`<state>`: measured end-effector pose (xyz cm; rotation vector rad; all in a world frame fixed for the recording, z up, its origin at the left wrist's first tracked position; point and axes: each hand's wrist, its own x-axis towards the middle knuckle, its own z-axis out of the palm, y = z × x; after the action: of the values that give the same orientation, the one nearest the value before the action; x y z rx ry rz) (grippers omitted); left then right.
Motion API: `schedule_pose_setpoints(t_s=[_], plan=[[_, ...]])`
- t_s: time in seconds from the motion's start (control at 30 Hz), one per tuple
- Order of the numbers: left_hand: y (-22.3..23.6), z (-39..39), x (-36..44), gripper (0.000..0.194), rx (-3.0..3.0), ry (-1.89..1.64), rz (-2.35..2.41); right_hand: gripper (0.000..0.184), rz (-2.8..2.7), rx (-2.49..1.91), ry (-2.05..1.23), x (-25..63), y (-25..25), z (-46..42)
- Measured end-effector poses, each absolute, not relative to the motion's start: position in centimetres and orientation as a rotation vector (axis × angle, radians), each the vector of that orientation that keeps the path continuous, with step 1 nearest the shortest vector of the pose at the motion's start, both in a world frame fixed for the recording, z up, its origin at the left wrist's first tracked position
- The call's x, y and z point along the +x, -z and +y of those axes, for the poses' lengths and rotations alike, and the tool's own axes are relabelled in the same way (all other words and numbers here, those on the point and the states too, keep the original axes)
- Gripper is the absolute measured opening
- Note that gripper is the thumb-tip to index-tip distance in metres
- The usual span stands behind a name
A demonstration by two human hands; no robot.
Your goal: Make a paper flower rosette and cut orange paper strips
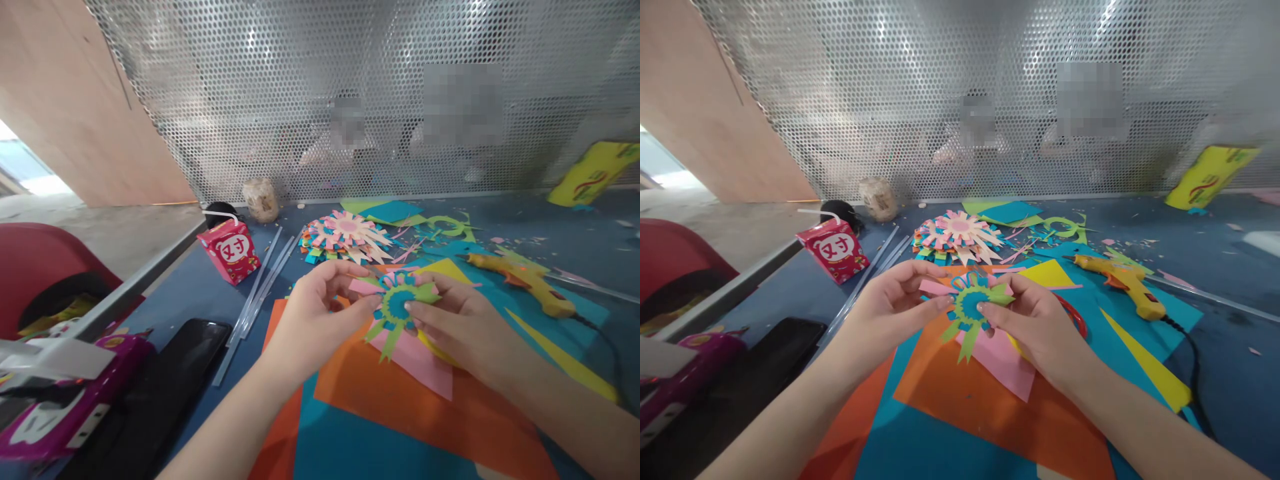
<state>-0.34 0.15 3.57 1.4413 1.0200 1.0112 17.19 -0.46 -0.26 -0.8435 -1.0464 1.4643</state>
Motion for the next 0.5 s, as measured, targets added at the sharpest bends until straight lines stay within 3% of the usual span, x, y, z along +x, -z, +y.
schedule_pose_setpoints(t_s=[0.23, 0.37, 0.5], plan=[[-3.57, 0.23, -0.47, 0.019, 1.432, -1.016, 1.032, 0.023, -1.047, -0.868, -1.455, 17.15, -0.01, -0.63], [-3.65, 0.2, -0.36, 0.019, 1.424, -1.017, 1.033, 0.015, -1.133, -0.889, -1.414, 17.23, 0.37, -0.55], [-3.76, 0.19, -0.5, 0.023, 1.407, -1.05, 1.023, 0.012, -1.417, -0.924, -0.925, 17.43, -0.22, -0.77]])
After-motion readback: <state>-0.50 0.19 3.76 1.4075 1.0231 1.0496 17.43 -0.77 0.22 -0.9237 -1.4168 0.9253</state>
